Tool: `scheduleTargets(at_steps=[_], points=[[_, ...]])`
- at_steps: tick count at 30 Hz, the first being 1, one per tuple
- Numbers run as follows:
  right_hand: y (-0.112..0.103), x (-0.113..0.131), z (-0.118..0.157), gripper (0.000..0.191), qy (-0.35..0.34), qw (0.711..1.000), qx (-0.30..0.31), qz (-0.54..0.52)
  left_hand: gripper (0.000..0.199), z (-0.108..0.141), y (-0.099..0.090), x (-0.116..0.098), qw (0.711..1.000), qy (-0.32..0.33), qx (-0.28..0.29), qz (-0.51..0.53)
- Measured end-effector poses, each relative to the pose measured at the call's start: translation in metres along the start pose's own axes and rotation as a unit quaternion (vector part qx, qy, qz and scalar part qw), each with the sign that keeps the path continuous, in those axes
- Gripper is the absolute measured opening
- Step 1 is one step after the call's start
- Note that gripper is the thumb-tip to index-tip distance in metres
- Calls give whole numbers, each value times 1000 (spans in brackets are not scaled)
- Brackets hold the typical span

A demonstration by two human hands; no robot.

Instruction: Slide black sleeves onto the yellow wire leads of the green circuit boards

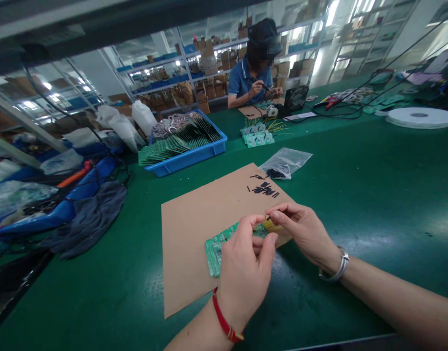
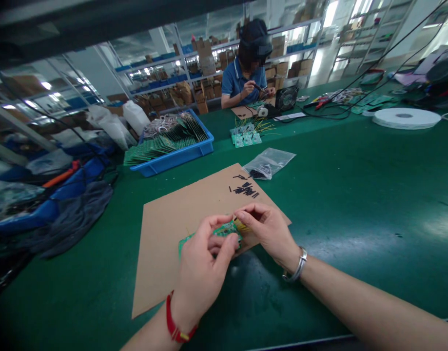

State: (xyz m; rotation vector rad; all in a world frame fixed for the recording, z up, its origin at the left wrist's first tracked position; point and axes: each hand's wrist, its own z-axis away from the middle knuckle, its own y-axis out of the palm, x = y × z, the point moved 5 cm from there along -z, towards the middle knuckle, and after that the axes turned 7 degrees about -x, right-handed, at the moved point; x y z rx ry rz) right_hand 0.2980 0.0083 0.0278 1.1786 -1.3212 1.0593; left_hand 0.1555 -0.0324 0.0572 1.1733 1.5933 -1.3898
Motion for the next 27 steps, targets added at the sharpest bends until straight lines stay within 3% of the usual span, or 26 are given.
scheduleTargets(at_steps=[3, 6, 9, 13, 15, 17, 20, 22, 24, 27], points=[[9, 2, 0, 17, -75, 995, 28, 67, 25, 28, -17, -6, 992, 108, -49, -53], [23, 0, 3, 15, -145, 975, 88, 142, 28, 59, -33, 5, 974, 180, -98, -95], [29, 0, 7, 17, -194, 954, 124, 192, 26, 79, -49, 28, 970, 149, -142, -126], [23, 9, 2, 26, -179, 956, 119, 201, 19, 85, -72, 40, 961, 124, -184, -162], [24, 16, -2, 28, -170, 955, 140, 198, 21, 77, -80, 39, 954, 123, -172, -211], [31, 23, -5, 32, -162, 950, 180, 198, 40, 61, -83, 39, 950, 113, -127, -261], [46, 33, -5, 36, -138, 938, 256, 190, 70, 36, -76, 45, 949, 94, -34, -297], [51, 44, -9, 36, -137, 939, 268, 166, 78, 24, -69, 51, 948, 86, 13, -307], [44, 55, -20, 36, -150, 957, 211, 131, 78, 16, -65, 55, 944, 85, 35, -318], [13, 56, -47, 36, -161, 979, 62, 107, 74, 10, -62, 60, 936, 88, 49, -338]])
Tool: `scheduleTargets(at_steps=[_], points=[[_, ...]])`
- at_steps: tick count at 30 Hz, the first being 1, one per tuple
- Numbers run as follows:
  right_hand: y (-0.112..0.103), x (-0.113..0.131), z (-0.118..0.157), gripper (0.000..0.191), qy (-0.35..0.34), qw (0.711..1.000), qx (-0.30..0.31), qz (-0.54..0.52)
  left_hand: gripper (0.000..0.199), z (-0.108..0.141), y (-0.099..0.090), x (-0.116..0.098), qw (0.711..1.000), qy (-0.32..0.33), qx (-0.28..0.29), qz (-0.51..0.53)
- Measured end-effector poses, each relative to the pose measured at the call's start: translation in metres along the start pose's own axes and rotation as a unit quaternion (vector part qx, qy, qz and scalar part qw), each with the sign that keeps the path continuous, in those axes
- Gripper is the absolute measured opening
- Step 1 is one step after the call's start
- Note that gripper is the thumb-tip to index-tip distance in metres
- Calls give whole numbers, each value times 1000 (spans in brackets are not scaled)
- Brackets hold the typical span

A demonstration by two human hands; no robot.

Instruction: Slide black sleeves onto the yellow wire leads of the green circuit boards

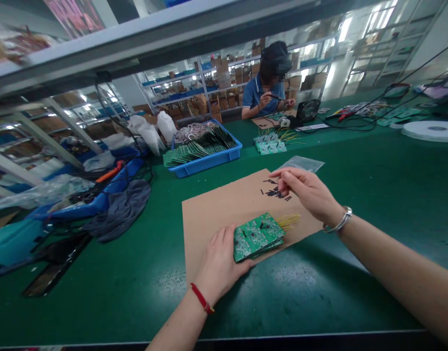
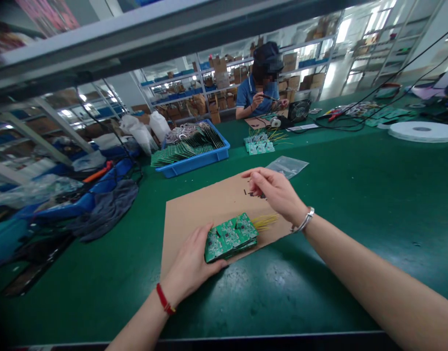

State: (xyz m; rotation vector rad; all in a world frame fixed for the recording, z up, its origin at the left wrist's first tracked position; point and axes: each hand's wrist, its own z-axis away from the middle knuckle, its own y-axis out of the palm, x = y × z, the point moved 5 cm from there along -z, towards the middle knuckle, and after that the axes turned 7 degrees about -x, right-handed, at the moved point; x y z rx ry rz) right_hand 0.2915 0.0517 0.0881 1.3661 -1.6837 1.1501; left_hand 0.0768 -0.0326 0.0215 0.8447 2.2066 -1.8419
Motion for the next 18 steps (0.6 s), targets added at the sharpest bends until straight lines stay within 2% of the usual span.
scheduleTargets(at_steps=[1, 3, 8, 12, 15, 18], points=[[-11, -10, -5, 36, 4, 999, -32, 13, 73, -1, 1, 0, 1000, 3, 6, -7], [-26, -33, -13, 36, 7, 997, -52, 56, 71, -3, 1, 1, 1000, 11, 19, -18], [-37, -83, -16, 29, 6, 974, 36, 223, 65, -10, -2, 6, 998, 35, 37, -27], [-33, -94, -17, 27, -62, 937, 92, 332, 64, -19, -8, 19, 998, 50, 42, -19], [-25, -94, -20, 27, -132, 905, 137, 380, 64, -27, -11, 30, 997, 53, 55, -10], [-18, -96, -24, 22, -171, 880, 155, 416, 65, -30, -11, 35, 997, 49, 64, -2]])
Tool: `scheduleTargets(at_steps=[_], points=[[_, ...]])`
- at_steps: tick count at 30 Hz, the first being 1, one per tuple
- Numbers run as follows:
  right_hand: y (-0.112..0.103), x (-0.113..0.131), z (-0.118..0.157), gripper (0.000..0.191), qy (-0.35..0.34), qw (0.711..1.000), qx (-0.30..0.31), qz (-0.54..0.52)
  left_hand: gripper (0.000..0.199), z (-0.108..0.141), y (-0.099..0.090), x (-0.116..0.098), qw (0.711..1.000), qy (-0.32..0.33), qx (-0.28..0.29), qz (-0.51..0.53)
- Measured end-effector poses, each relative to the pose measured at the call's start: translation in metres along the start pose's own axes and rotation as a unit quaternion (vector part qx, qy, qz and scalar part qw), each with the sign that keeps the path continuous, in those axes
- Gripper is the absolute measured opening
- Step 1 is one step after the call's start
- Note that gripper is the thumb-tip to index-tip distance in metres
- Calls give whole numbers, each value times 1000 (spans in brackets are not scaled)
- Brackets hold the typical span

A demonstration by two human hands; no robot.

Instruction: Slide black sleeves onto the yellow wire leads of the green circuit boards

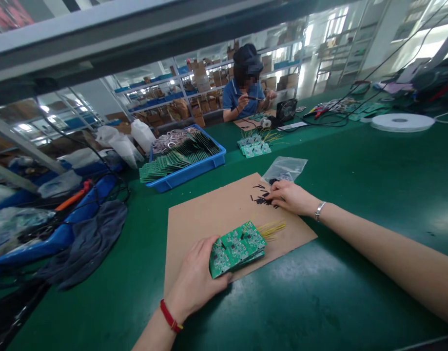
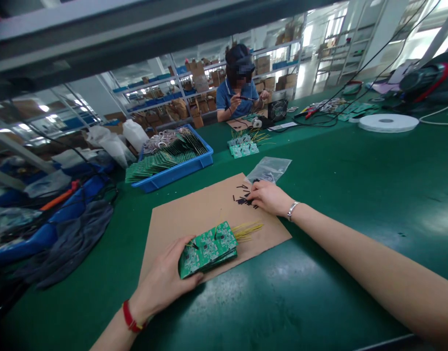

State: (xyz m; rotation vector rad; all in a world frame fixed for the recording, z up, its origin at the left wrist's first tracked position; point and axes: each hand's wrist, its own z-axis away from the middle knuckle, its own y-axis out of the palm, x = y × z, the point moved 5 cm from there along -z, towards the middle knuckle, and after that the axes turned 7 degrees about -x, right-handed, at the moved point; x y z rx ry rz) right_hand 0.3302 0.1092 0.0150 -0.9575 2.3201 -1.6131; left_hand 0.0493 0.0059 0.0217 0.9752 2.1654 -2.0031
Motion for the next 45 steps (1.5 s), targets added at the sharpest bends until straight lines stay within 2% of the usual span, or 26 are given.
scheduleTargets(at_steps=[4, 8, 14, 17, 21, 23, 26, 28, 29, 30, 32, 33, 36, 38, 41, 45], points=[[4, 2, -4, 20, -19, 999, 8, 26, 64, 4, 4, 1, 999, 1, -39, 5], [5, 3, -5, 15, -9, 1000, 16, 20, 63, 10, 7, 2, 997, -1, -73, 4], [5, 8, -6, 8, 17, 999, 18, 40, 64, 12, 6, 11, 998, -5, -66, -4], [6, 10, -6, 12, 11, 998, 17, 56, 64, 13, 5, 14, 998, -1, -59, -5], [8, 11, -5, 17, -2, 998, 6, 63, 79, 14, -7, 18, 998, 17, -57, 2], [7, 11, -3, 19, -7, 998, -7, 66, 77, 15, -20, 20, 994, 29, -102, 10], [3, 11, -2, 19, -5, 997, -40, 58, 41, 23, -43, 14, 965, 65, -253, 1], [-4, 13, -2, 18, 11, 997, -75, 33, 24, 31, -49, -9, 934, 138, -330, -22], [-8, 15, -1, 17, 24, 995, -95, 12, 22, 33, -46, -26, 923, 182, -336, -34], [-13, 18, 0, 16, 42, 992, -116, -13, 24, 33, -39, -46, 922, 233, -307, -43], [-21, 25, 3, 13, 87, 981, -155, -78, 21, 23, -16, -82, 951, 251, -175, -47], [-23, 29, 6, 13, 111, 972, -171, -117, 19, 14, -4, -96, 964, 230, -118, -59], [-24, 42, 15, 13, 170, 934, -208, -234, 27, -23, 18, -125, 978, 154, -45, -136], [-20, 49, 20, 18, 182, 912, -218, -294, 32, -49, 24, -128, 977, 96, -29, -186], [-14, 52, 26, 25, 184, 896, -222, -339, 32, -77, 26, -122, 974, 33, -11, -224], [-8, 44, 27, 21, 210, 869, -212, -394, 31, -85, 28, -111, 968, 24, 20, -251]])
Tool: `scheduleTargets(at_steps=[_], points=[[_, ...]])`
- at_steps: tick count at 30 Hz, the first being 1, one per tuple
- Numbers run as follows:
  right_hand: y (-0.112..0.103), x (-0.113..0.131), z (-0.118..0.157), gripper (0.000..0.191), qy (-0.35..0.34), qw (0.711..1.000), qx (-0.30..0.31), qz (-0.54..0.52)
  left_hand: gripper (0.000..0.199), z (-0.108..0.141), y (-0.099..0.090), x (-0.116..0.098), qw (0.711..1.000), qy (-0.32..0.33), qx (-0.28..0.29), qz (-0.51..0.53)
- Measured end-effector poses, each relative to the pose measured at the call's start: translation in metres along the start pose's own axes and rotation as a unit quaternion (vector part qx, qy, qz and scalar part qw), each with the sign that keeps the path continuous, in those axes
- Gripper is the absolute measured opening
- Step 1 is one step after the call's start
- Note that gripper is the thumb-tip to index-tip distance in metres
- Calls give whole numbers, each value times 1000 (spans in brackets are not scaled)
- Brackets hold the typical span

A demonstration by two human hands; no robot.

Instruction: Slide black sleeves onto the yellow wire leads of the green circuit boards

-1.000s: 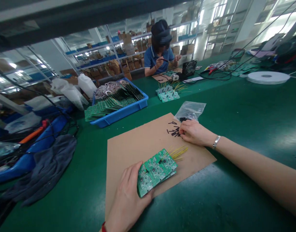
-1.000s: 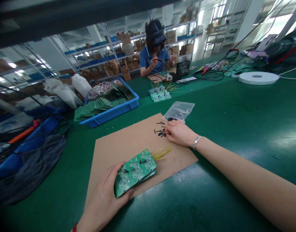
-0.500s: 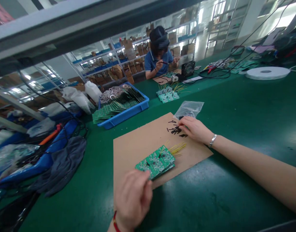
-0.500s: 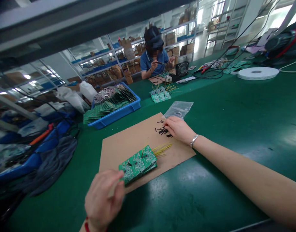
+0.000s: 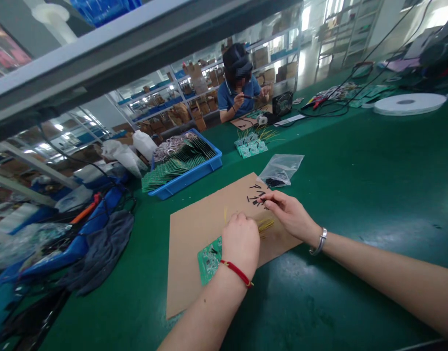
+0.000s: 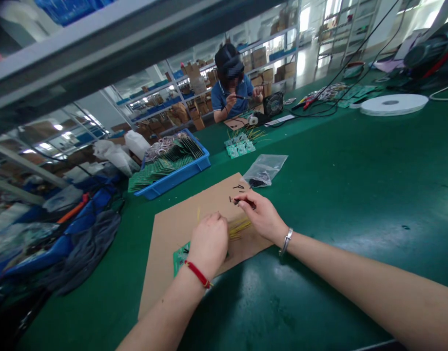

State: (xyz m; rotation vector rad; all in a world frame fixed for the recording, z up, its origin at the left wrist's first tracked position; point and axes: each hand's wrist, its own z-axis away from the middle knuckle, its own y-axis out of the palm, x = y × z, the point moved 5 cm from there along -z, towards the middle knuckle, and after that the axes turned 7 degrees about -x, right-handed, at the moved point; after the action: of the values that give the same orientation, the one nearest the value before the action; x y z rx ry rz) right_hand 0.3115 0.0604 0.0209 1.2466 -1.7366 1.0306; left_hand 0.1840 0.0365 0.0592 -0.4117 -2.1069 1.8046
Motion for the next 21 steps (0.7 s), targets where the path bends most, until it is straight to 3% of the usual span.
scheduleTargets(at_steps=[5, 9, 13, 21], points=[[-6, -8, -5, 21, 90, 989, -20, -117, 25, 4, 3, 9, 998, 8, -42, 37], [-7, -6, -2, 26, 172, 957, -42, -231, 19, 10, -2, 15, 980, -31, -121, 156], [0, -2, 6, 26, 257, 914, -14, -312, 18, 18, -6, 8, 928, -41, -171, 329], [11, -4, 17, 19, 333, 853, 32, -400, 21, 18, 15, 2, 824, -132, -112, 539]])
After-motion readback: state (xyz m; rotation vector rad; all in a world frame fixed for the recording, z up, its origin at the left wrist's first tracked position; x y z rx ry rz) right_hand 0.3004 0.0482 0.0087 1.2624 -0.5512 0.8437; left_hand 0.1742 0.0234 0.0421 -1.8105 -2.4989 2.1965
